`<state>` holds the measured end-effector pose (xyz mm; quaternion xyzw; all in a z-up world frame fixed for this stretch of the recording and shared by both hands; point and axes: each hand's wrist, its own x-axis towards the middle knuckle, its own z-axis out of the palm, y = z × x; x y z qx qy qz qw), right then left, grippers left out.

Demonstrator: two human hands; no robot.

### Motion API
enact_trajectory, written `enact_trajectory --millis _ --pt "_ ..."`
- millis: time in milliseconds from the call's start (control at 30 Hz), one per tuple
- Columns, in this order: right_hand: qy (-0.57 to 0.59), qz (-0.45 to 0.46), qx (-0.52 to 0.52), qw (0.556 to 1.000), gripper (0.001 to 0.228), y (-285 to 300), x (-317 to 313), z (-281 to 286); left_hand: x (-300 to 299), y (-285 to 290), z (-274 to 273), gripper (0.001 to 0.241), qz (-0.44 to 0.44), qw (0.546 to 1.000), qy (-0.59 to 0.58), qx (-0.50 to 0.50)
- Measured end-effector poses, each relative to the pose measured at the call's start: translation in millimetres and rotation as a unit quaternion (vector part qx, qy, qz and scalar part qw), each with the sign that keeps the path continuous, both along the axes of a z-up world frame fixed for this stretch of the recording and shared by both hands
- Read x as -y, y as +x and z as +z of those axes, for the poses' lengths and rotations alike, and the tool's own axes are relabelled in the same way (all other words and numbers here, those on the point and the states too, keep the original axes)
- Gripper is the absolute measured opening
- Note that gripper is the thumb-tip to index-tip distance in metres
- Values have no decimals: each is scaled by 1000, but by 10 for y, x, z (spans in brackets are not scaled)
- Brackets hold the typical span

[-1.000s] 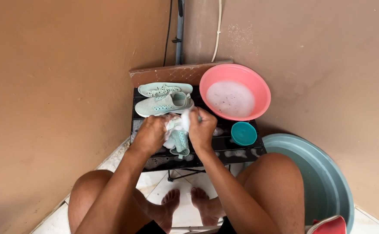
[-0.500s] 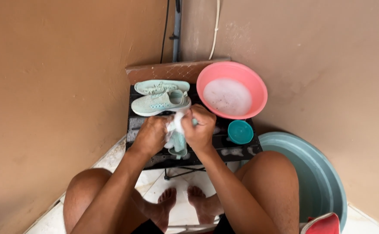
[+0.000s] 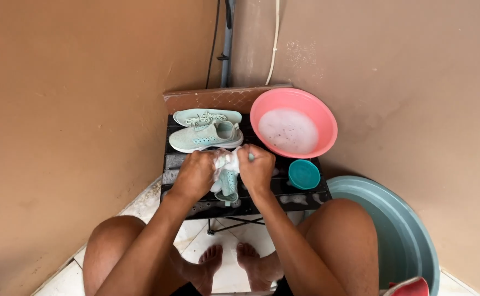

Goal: The person scrubs a light green sneaker with a soapy white cloth, focusing on the upper and sides. They then rinse the shoe by pouring water from a blue cup and continue scrubbing the surface.

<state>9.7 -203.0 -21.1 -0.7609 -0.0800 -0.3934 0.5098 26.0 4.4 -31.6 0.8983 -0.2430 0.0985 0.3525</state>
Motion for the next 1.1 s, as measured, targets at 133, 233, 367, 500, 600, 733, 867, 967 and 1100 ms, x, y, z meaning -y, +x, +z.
enact_trajectory --millis 133,233,367,500,600,733,867,967,1100 --pt "4 112 87 990 52 -300 -118 560 70 -222 204 15 8 1000 1 -18" --pt "10 73 118 990 53 -74 -53 270 55 -34 194 16 3 1000 -17 -20" --pt "35 33 -25 999 54 -22 15 25 34 87 -15 10 16 999 37 3" --pt "4 93 61 994 55 -233 -15 603 174 -70 154 16 5 999 41 -7" --pt "38 5 -53 998 51 120 175 -123 164 -142 263 22 -2 999 54 3" --pt "-42 -2 24 999 45 -70 110 357 217 -170 500 10 -10 1000 19 -5" --pt "-66 110 115 985 50 -220 11 518 181 -180 222 9 8 999 40 -34" --pt "-58 46 74 994 49 7 139 273 228 -227 450 12 3 999 33 -19" --pt "-103 161 131 973 53 -320 -22 726 145 -143 214 8 13 998 50 -24"
